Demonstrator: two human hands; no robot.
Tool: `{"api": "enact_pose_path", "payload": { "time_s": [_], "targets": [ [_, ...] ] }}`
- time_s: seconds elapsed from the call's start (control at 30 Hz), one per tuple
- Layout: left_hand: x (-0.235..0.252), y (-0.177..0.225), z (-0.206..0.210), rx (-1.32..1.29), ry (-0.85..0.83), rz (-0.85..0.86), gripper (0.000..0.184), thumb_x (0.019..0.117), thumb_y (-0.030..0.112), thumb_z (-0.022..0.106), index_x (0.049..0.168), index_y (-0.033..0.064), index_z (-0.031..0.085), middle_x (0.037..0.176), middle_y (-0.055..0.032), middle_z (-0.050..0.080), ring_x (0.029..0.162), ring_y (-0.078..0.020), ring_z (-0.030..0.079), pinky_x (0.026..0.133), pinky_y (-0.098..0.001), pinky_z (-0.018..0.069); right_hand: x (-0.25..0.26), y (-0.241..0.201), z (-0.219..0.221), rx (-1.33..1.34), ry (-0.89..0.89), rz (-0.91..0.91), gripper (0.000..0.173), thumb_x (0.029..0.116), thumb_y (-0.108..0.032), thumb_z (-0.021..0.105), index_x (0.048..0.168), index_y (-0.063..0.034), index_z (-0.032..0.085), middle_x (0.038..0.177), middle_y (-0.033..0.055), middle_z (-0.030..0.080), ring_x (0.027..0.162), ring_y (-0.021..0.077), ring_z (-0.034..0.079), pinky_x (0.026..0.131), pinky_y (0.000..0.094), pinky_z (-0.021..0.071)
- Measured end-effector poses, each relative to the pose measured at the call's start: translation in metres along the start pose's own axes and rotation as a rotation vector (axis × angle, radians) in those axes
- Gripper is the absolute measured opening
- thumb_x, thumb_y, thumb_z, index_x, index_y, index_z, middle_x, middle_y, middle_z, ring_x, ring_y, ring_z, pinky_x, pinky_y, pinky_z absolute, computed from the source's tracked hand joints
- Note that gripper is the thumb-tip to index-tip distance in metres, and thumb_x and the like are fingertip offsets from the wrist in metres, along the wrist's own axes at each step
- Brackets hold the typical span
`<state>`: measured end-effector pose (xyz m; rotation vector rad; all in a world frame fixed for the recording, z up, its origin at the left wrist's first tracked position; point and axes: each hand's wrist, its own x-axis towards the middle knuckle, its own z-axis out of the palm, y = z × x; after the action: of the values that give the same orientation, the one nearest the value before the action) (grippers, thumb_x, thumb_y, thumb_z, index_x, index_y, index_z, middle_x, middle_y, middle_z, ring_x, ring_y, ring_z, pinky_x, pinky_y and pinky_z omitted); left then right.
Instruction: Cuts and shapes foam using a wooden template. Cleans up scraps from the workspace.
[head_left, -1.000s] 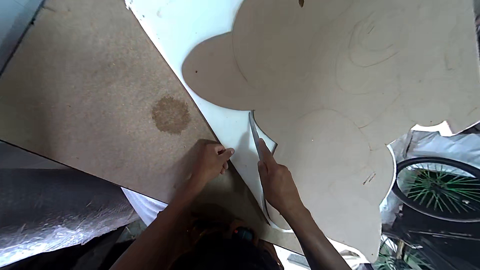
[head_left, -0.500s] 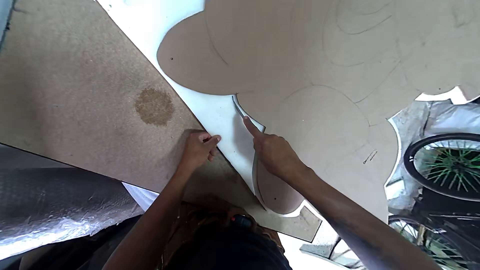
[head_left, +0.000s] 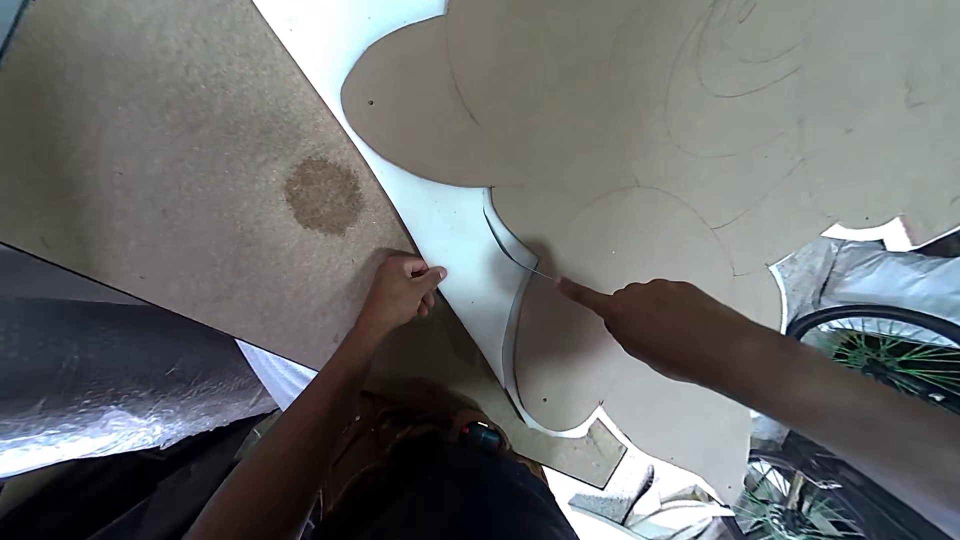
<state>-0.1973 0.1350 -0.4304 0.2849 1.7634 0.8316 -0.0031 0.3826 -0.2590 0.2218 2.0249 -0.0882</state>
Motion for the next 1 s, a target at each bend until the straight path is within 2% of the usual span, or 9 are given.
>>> {"api": "enact_pose_path", "payload": {
  "time_s": [0.07,0.13,0.23,0.3,0.4,0.5,0.67,0.83,1.0],
  "targets": [
    [-0.002,0.000,-0.004,-0.008,-0.008,0.001,0.038,0.1001,0.040,0.067,0.087,0.0049,0.069,0.066,-0.0082,0.070,0.051,-0.0199,0.067,0.047,-0.0352,0.0581,-0.005,0.008,-0.027,-0.015,-0.069,-0.010,0.080,0.0960,-0.016,0.061,0.161,-0.0460,0.024,0.070,0.0064,0.063,0.065,0.0291,0.065,0.056,0.0485,0.0533],
    [-0.003,-0.002,-0.009,-0.025,-0.016,0.001,0.036,0.1004,0.041,0.066,0.089,0.0063,0.069,0.066,-0.0072,0.070,0.051,-0.0190,0.067,0.048,-0.0350,0.0588,-0.016,0.019,-0.046,0.039,0.021,-0.038,0.066,0.1019,-0.025,0.055,0.158,-0.0500,0.029,0.066,0.0029,0.061,0.062,0.0257,0.063,0.055,0.0482,0.0517],
    [-0.003,-0.008,-0.015,-0.049,-0.046,0.023,0.038,0.1016,0.040,0.065,0.086,0.0061,0.068,0.065,-0.0059,0.069,0.050,-0.0173,0.066,0.048,-0.0341,0.0584,-0.012,0.017,-0.052,0.218,0.539,-0.181,0.060,0.1008,-0.033,0.046,0.157,-0.0485,0.034,0.057,-0.0068,0.050,0.043,0.0154,0.048,0.039,0.0429,0.0413],
    [-0.004,-0.012,-0.023,-0.035,-0.072,0.035,0.039,0.1023,0.039,0.064,0.082,0.0059,0.066,0.064,-0.0064,0.068,0.049,-0.0175,0.064,0.047,-0.0338,0.0567,0.008,-0.008,-0.057,0.340,0.698,-0.263,0.057,0.1029,-0.034,0.045,0.159,-0.0424,0.036,0.064,-0.0060,0.057,0.046,0.0144,0.049,0.041,0.0427,0.0439],
    [-0.006,-0.012,-0.043,-0.038,-0.100,0.030,0.038,0.1006,0.039,0.066,0.083,0.0058,0.067,0.065,-0.0079,0.068,0.048,-0.0185,0.064,0.046,-0.0331,0.0558,0.062,-0.040,-0.060,0.411,0.720,-0.353,0.059,0.1053,-0.029,0.048,0.161,-0.0400,0.032,0.071,-0.0029,0.061,0.054,0.0164,0.056,0.048,0.0438,0.0500],
    [-0.004,0.003,-0.043,-0.004,-0.147,0.008,0.035,0.1022,0.039,0.064,0.091,0.0069,0.071,0.070,-0.0053,0.072,0.053,-0.0167,0.068,0.050,-0.0323,0.0590,0.113,-0.060,-0.065,0.427,0.696,-0.374,0.059,0.1079,-0.030,0.045,0.162,-0.0417,0.026,0.074,0.0004,0.064,0.059,0.0203,0.059,0.052,0.0455,0.0511],
    [0.030,0.017,-0.048,-0.257,0.181,0.045,0.043,0.1010,0.047,0.063,0.102,0.0047,0.070,0.076,-0.0078,0.073,0.061,-0.0197,0.071,0.056,-0.0354,0.0611,0.152,-0.057,-0.078,0.399,0.639,-0.369,0.058,0.1087,-0.031,0.044,0.162,-0.0442,0.026,0.073,0.0022,0.064,0.061,0.0231,0.061,0.054,0.0476,0.0518],
    [0.060,0.035,-0.063,-0.116,0.273,0.026,0.050,0.1016,0.053,0.058,0.091,0.0054,0.068,0.065,-0.0066,0.069,0.052,-0.0190,0.067,0.049,-0.0361,0.0594,0.169,-0.051,-0.083,0.348,0.617,-0.367,0.060,0.1082,-0.029,0.044,0.162,-0.0445,0.023,0.077,0.0034,0.065,0.064,0.0244,0.063,0.056,0.0490,0.0528],
    [0.062,0.031,-0.067,-0.144,0.179,0.094,0.040,0.1048,0.040,0.059,0.090,0.0038,0.069,0.067,-0.0083,0.068,0.050,-0.0186,0.065,0.046,-0.0329,0.0566,0.179,-0.060,-0.096,0.374,0.592,-0.379,0.060,0.1071,-0.026,0.047,0.161,-0.0432,0.027,0.080,0.0052,0.067,0.063,0.0259,0.064,0.055,0.0490,0.0537]
  ]
}}
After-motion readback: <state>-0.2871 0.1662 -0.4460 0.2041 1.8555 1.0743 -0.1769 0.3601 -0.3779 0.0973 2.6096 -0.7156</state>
